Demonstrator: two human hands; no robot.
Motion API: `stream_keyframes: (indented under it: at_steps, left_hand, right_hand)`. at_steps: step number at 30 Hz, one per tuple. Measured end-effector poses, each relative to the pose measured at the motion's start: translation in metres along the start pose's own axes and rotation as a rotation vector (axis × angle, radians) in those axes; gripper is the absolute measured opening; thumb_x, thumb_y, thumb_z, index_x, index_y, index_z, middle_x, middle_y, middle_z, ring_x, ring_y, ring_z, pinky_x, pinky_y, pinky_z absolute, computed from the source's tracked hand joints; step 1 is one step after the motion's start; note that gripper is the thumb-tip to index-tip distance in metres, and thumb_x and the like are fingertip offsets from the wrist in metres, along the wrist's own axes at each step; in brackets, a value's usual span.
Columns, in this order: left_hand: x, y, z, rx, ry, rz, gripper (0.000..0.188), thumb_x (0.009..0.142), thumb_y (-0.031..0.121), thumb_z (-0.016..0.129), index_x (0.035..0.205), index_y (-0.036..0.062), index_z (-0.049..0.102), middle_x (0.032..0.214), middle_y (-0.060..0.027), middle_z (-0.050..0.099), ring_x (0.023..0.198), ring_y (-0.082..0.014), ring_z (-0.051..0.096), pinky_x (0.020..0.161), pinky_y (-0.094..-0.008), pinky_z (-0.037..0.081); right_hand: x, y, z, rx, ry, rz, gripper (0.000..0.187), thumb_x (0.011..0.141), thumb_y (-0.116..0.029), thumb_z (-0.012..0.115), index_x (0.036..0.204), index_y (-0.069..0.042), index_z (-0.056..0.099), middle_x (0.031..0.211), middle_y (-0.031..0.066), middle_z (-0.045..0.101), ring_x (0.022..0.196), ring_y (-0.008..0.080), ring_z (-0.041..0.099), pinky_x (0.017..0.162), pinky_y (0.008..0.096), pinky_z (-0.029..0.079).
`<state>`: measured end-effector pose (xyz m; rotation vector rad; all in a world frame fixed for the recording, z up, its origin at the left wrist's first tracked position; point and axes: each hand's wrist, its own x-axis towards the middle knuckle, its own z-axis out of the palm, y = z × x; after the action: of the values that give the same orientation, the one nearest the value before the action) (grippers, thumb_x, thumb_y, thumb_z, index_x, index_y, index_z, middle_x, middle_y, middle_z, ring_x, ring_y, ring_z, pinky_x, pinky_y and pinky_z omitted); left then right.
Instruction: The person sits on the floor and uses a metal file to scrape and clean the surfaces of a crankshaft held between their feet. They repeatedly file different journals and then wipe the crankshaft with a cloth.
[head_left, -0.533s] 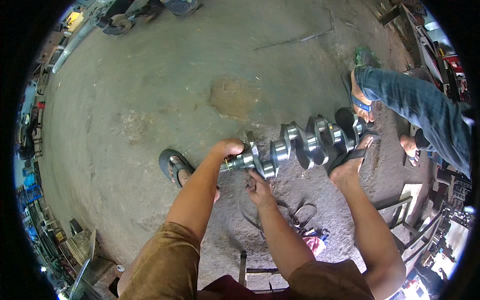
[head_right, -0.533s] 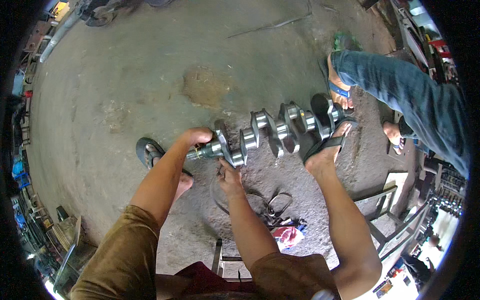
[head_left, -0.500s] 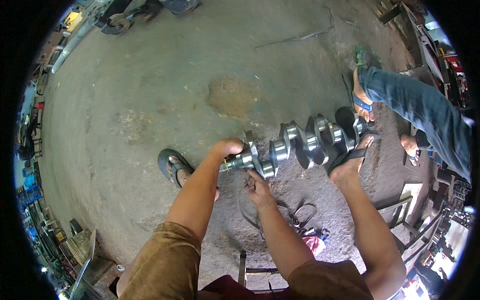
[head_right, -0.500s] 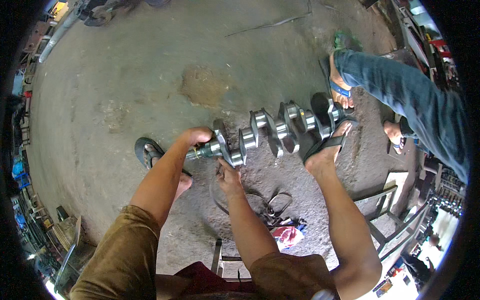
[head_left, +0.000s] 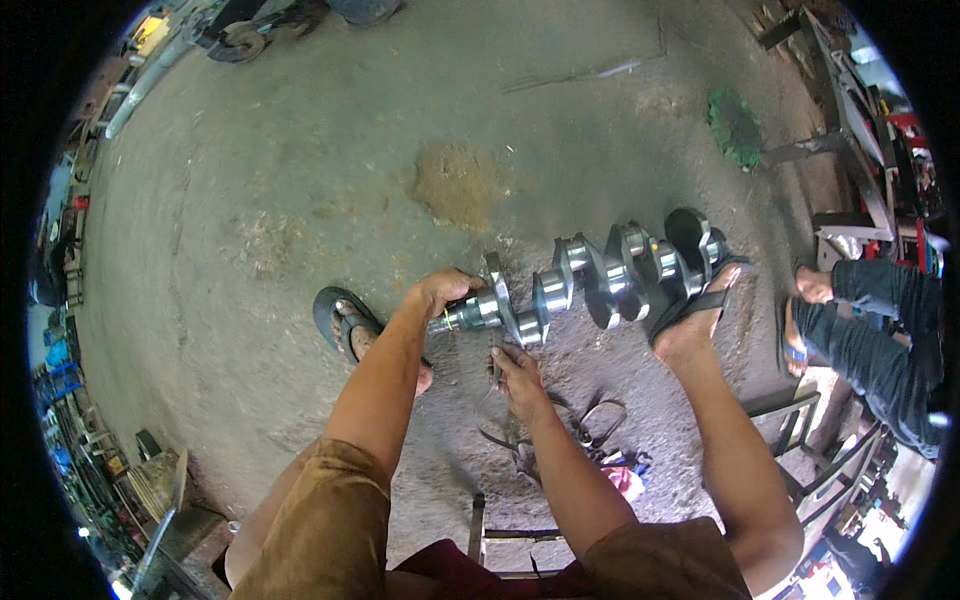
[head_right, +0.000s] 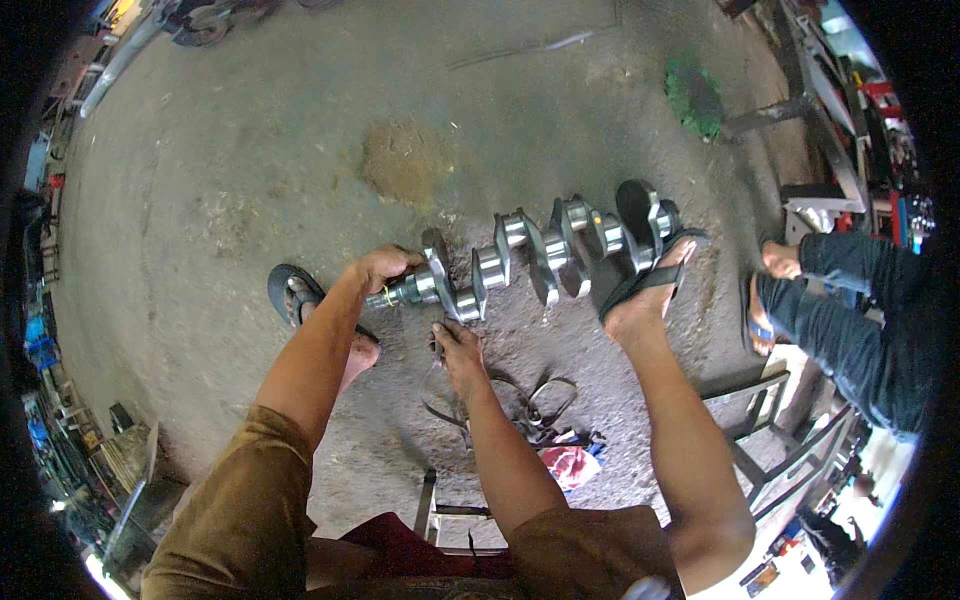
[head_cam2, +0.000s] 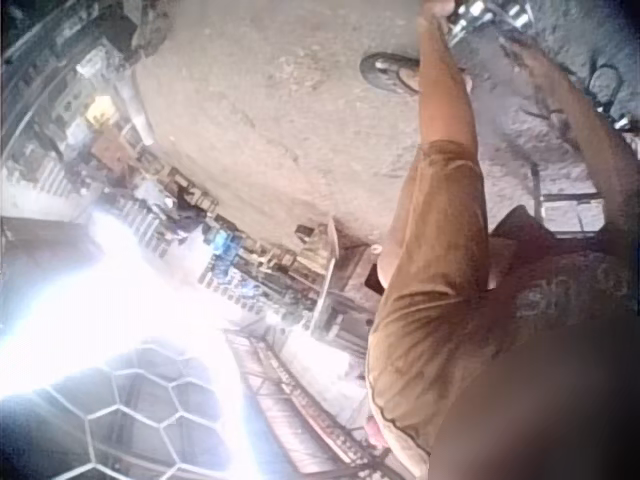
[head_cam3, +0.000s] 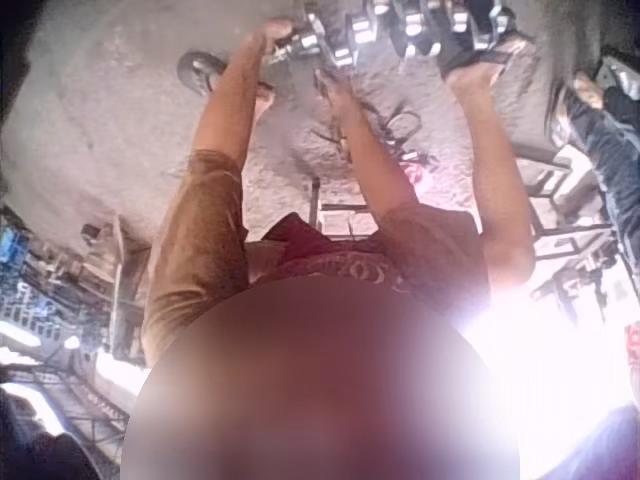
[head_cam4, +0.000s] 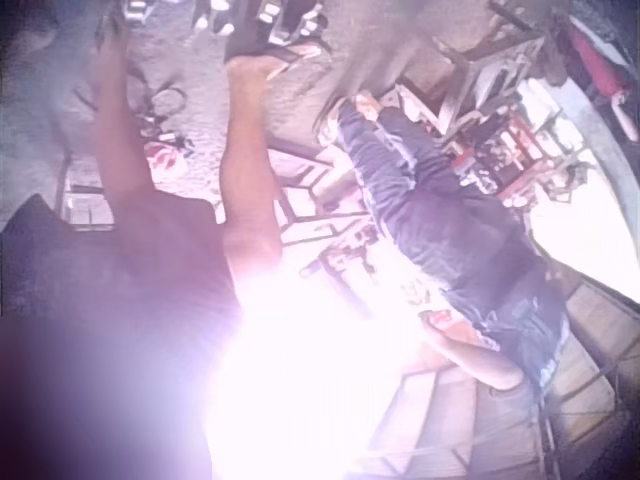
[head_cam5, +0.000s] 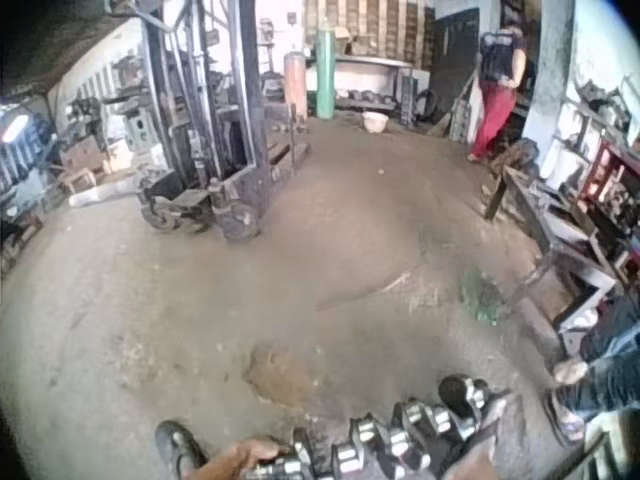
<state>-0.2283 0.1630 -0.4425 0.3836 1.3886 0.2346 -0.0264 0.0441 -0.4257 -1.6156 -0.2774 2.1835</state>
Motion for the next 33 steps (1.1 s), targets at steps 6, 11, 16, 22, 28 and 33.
stream_keyframes:
  at_steps: [6,11,16,22,28,33]
  left_hand:
    - [0.005,0.01,0.002,0.062,-0.084,-0.121,0.022,0.096,0.025,0.054,0.092,0.0085,0.069,0.084,-0.0041,0.07,0.065,-0.0157,0.063,0.06,-0.0334,0.054]
    - [0.009,0.001,0.001,-0.006,-0.15,-0.07,0.016,0.092,0.018,0.058,0.093,0.0077,0.07,0.083,-0.0061,0.071,0.064,-0.0161,0.064,0.057,-0.0332,0.053]
    - [-0.014,0.003,0.011,0.004,0.228,0.382,0.02,0.091,0.014,0.063,0.102,-0.0013,0.07,0.084,-0.0037,0.068,0.075,-0.0132,0.06,0.068,-0.0289,0.049]
    - [-0.066,0.016,0.032,-0.008,0.446,0.755,0.041,0.091,0.032,0.067,0.097,-0.0084,0.066,0.083,-0.0167,0.071,0.076,-0.0187,0.063,0.071,-0.0329,0.05]
    - [-0.104,0.013,0.07,0.056,0.723,0.791,0.038,0.095,0.032,0.062,0.09,-0.0062,0.06,0.084,-0.0144,0.068,0.072,-0.0188,0.057,0.067,-0.0319,0.047]
    - [-0.131,0.023,0.068,-0.228,0.59,0.915,0.029,0.101,0.027,0.053,0.087,0.002,0.051,0.075,-0.0037,0.059,0.07,-0.0113,0.052,0.066,-0.0295,0.044]
  right_hand:
    - [0.009,-0.006,0.009,0.16,-0.024,-0.043,0.016,0.09,-0.023,0.07,0.099,-0.01,0.065,0.08,-0.0005,0.065,0.063,0.0096,0.059,0.05,0.0238,0.045]
    - [0.023,-0.006,0.014,0.077,0.052,-0.017,0.025,0.086,-0.028,0.075,0.098,-0.009,0.065,0.076,-0.0006,0.064,0.057,0.0103,0.057,0.048,0.0251,0.044]
    - [-0.008,-0.012,-0.022,-0.301,-0.147,0.105,0.03,0.092,-0.034,0.067,0.099,-0.005,0.065,0.073,0.0006,0.06,0.061,0.0111,0.057,0.051,0.0268,0.046]
    - [-0.05,0.01,-0.068,-0.651,-0.199,-0.07,0.03,0.098,-0.028,0.059,0.103,0.001,0.065,0.082,0.0047,0.065,0.069,0.0134,0.059,0.061,0.0295,0.049]
    - [-0.051,0.009,-0.043,-0.672,-0.101,-0.208,0.031,0.099,-0.025,0.057,0.108,0.004,0.063,0.085,0.0071,0.065,0.068,0.0155,0.058,0.064,0.0299,0.048]
    - [-0.049,-0.021,-0.012,-0.314,-0.121,0.006,0.024,0.099,-0.018,0.051,0.106,0.003,0.061,0.087,0.0122,0.067,0.07,0.021,0.065,0.061,0.0337,0.054]
